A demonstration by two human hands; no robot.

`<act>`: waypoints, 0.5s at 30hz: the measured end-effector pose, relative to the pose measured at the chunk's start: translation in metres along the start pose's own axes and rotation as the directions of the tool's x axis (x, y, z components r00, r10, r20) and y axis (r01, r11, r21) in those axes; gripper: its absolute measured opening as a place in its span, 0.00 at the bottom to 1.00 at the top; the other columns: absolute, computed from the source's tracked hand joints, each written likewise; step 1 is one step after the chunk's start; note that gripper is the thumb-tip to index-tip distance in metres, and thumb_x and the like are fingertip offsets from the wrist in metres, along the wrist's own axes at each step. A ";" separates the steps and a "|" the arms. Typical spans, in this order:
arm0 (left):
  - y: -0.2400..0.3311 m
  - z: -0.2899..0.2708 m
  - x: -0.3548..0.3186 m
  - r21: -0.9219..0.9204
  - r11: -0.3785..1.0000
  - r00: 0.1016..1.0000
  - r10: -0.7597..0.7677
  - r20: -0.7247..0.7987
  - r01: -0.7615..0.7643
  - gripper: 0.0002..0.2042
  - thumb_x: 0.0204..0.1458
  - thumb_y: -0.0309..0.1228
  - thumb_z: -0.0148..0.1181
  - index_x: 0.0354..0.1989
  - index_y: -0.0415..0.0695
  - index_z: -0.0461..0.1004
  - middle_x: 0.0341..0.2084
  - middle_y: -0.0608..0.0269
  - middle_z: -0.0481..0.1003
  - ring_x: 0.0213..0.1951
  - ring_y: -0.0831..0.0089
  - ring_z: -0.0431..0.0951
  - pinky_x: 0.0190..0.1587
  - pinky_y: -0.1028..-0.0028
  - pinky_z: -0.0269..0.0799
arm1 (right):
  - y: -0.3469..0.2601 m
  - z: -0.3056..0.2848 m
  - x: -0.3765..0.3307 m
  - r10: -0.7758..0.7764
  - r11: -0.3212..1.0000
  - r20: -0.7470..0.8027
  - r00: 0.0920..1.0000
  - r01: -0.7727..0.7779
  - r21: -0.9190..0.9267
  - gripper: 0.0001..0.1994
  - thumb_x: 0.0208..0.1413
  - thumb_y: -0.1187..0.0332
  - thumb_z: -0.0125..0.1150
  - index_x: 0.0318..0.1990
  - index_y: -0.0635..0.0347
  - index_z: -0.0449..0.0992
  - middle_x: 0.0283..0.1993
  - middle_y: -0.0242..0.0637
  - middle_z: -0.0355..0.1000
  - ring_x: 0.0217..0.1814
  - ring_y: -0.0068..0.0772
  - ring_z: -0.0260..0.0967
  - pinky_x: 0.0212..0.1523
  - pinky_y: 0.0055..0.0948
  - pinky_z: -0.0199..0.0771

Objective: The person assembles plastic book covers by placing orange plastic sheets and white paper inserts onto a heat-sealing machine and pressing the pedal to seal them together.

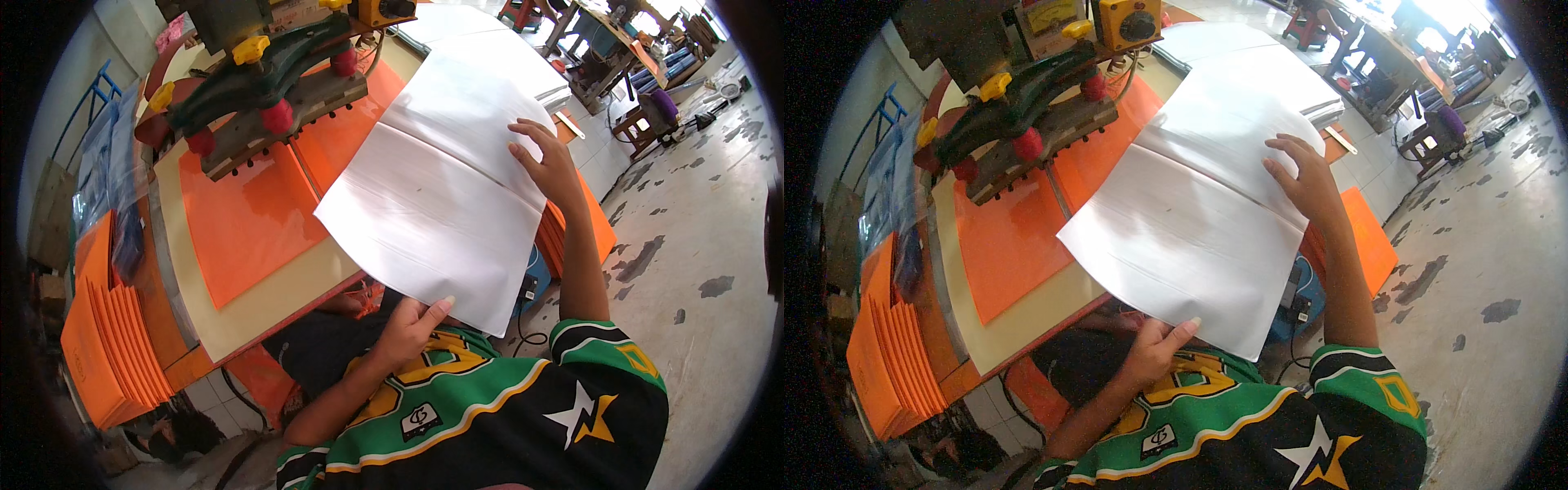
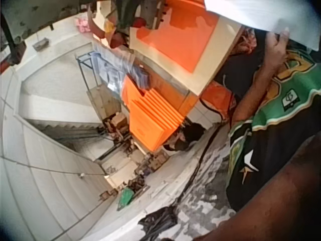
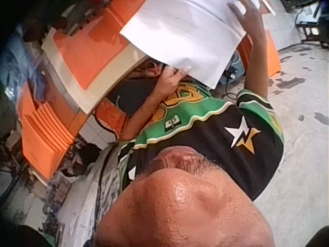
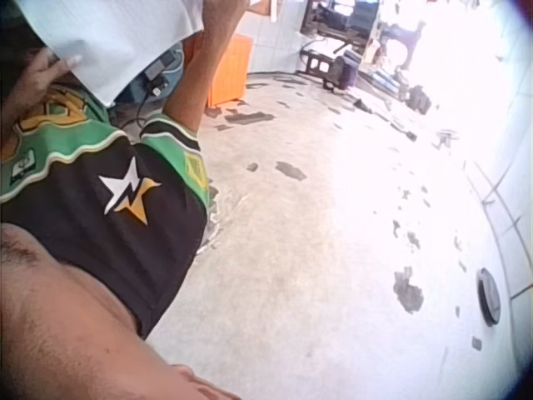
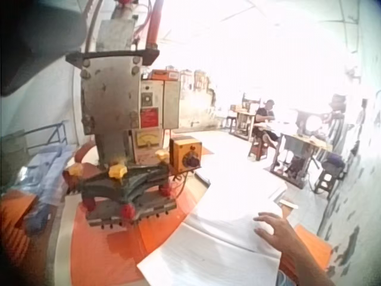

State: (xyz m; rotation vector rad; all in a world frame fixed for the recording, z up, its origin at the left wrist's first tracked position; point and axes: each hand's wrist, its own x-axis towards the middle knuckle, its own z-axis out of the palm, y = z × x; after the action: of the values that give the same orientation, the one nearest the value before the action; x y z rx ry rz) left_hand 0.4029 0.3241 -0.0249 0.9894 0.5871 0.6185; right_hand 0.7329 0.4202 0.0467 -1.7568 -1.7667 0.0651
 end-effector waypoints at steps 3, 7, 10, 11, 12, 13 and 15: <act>0.007 0.001 -0.002 -0.006 1.000 1.000 0.007 0.014 -0.007 0.15 0.69 0.34 0.54 0.52 0.32 0.75 0.43 0.60 0.80 0.45 0.75 0.79 0.50 0.72 0.76 | 0.001 0.002 -0.012 0.060 0.998 -0.022 0.998 -0.060 -0.002 0.19 0.64 0.59 0.64 0.57 0.59 0.78 0.61 0.52 0.75 0.66 0.52 0.70 0.66 0.43 0.68; 0.023 0.001 -0.009 -0.022 0.999 0.992 -0.034 0.120 0.037 0.17 0.67 0.31 0.55 0.58 0.31 0.72 0.51 0.56 0.77 0.54 0.70 0.75 0.59 0.68 0.69 | 0.040 -0.001 -0.038 0.166 0.981 -0.252 0.953 -0.186 -0.061 0.19 0.64 0.59 0.63 0.57 0.60 0.78 0.61 0.50 0.75 0.64 0.51 0.72 0.65 0.42 0.68; 0.028 0.002 -0.019 -0.049 0.998 0.986 0.054 0.157 -0.047 0.17 0.67 0.30 0.55 0.59 0.31 0.71 0.52 0.55 0.77 0.54 0.70 0.75 0.60 0.68 0.69 | 0.044 -0.013 -0.053 0.315 0.944 -0.301 0.900 -0.328 0.008 0.19 0.65 0.59 0.62 0.57 0.62 0.78 0.60 0.49 0.76 0.63 0.47 0.73 0.65 0.40 0.68; 0.031 0.003 -0.020 -0.050 0.998 0.986 0.055 0.155 -0.048 0.17 0.67 0.30 0.55 0.59 0.31 0.71 0.52 0.55 0.77 0.54 0.70 0.75 0.60 0.68 0.69 | 0.042 -0.016 -0.056 0.372 0.925 -0.298 0.879 -0.378 0.038 0.19 0.66 0.60 0.62 0.57 0.63 0.78 0.60 0.48 0.76 0.62 0.45 0.74 0.65 0.39 0.68; 0.035 0.003 -0.021 -0.067 0.996 0.984 0.076 0.159 -0.066 0.17 0.67 0.29 0.55 0.60 0.31 0.71 0.52 0.55 0.77 0.55 0.70 0.75 0.60 0.68 0.69 | 0.039 -0.019 -0.059 0.371 0.925 -0.298 0.880 -0.377 0.037 0.19 0.66 0.60 0.62 0.57 0.63 0.78 0.60 0.48 0.76 0.62 0.45 0.74 0.65 0.39 0.68; 0.039 0.005 -0.021 -0.084 0.993 0.982 0.096 0.165 -0.083 0.18 0.67 0.29 0.54 0.60 0.31 0.70 0.52 0.55 0.76 0.55 0.70 0.75 0.60 0.68 0.69 | 0.034 -0.023 -0.062 0.357 0.933 -0.212 0.910 -0.335 0.135 0.20 0.66 0.57 0.62 0.58 0.63 0.78 0.60 0.48 0.76 0.61 0.42 0.74 0.64 0.38 0.68; 0.050 0.009 -0.017 -0.056 0.990 0.977 0.140 0.163 -0.132 0.17 0.68 0.30 0.53 0.60 0.31 0.71 0.51 0.56 0.77 0.53 0.72 0.74 0.58 0.70 0.70 | 0.017 -0.031 -0.059 0.324 0.927 -0.118 0.939 -0.290 0.237 0.22 0.67 0.55 0.62 0.58 0.63 0.78 0.60 0.47 0.76 0.61 0.40 0.74 0.64 0.37 0.68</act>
State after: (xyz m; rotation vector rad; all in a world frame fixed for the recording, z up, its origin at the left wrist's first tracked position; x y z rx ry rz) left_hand 0.3871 0.3271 0.0264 1.0335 0.3582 0.6603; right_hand 0.7560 0.3561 0.0400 -1.8098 -1.3088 0.2371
